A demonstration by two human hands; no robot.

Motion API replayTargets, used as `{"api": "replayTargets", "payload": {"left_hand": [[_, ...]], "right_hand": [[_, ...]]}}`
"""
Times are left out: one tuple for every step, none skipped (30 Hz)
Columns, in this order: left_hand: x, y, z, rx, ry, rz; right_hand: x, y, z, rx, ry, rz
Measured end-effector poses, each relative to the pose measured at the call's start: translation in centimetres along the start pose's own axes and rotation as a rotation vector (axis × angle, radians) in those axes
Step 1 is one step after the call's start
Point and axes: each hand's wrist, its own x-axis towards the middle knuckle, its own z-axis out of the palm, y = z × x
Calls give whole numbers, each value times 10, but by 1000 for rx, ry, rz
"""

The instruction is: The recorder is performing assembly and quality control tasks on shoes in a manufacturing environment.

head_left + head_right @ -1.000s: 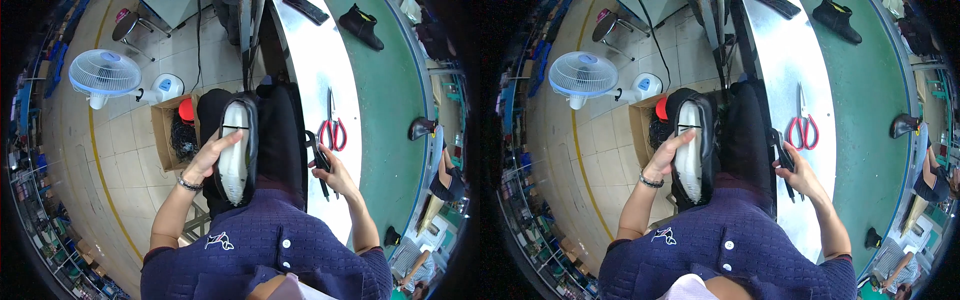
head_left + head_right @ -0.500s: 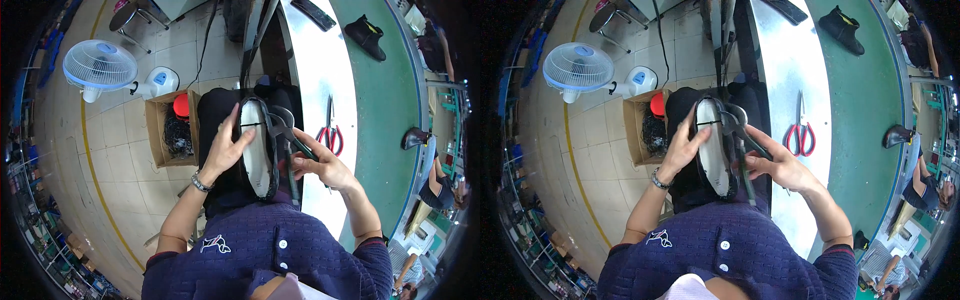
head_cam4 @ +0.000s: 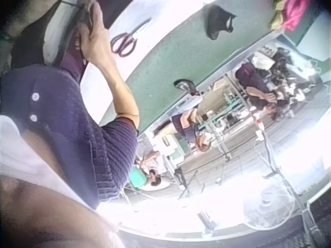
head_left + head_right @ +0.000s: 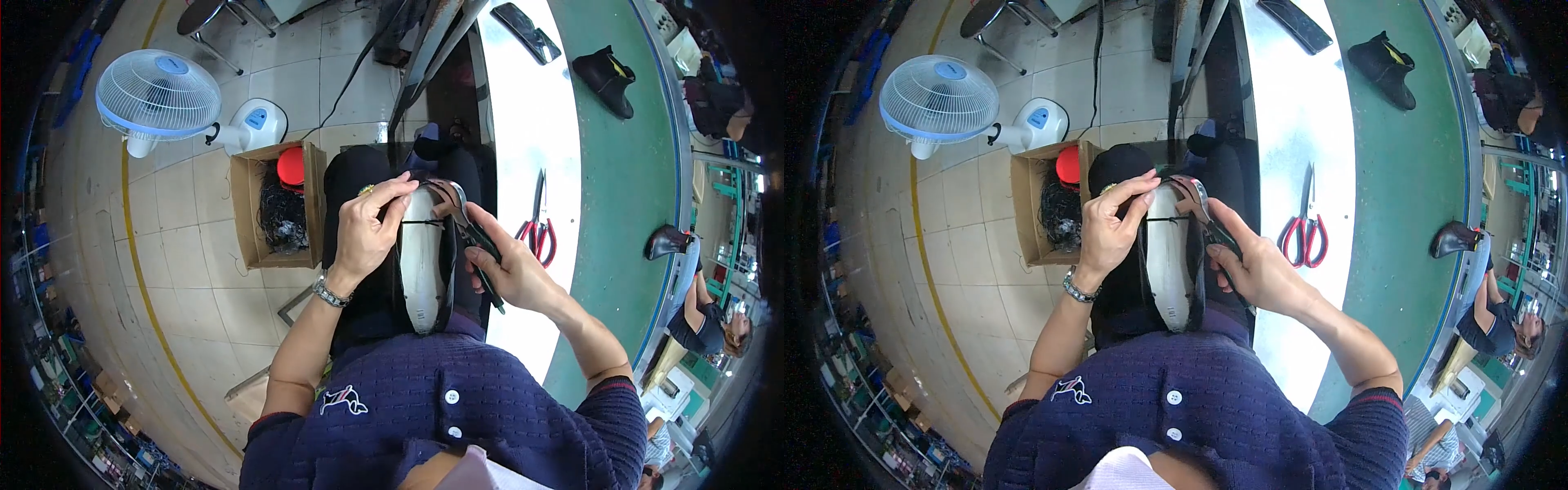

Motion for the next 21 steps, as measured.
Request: {"api": "replayTargets", "payload": {"left_hand": [[-1,0,1,0,-1,0],[-1,1,3,-76,13,-97],[-1,2,6,-152,28,-192],[1,4,11,-153,28,-191],[5,6,17,-362,95,-306],[9,7,20,-573,161,-419],[12,1,21,-543,122,-495],[11,-1,22,-544,123,-492],[12,-1,22,-583,111,-514],[12,-1,23,-624,96,-536],[13,-2,21,-632,77,-540],[13,-2,21,-636,75,-533],[12,-4,21,-616,66,-522],[12,-5,20,-596,56,-510],[13,-7,19,-601,59,-502],[13,-10,18,-523,35,-469],[12,-11,16,-443,16,-441],[11,-11,15,-447,26,-441],[11,-11,14,-377,11,-412],[10,-10,14,-306,-3,-384],[8,-10,14,-310,-2,-383]], "right_hand": [[0,2,2,-43,32,-5],[0,4,3,-87,64,-11],[1,5,4,-86,66,-11],[2,6,5,-103,70,-26],[2,7,5,-120,75,-41],[1,7,5,-122,76,-42],[1,8,6,-133,78,-46],[0,8,6,-145,81,-50],[0,8,6,-149,83,-52],[0,9,6,-139,80,-57],[-1,10,6,-130,78,-62],[-3,9,4,-136,85,-63],[-3,8,-1,-143,46,-54],[-3,5,-6,-150,8,-45],[-6,-6,-15,-224,-23,32],[-9,-19,-24,-313,-45,-5],[-13,-34,-28,-425,-4,-28],[-17,-48,-30,-535,35,-52],[-22,-61,-29,-532,163,-127],[-22,-70,-25,-525,288,-203],[-16,-67,-18,-479,450,-306]]}}
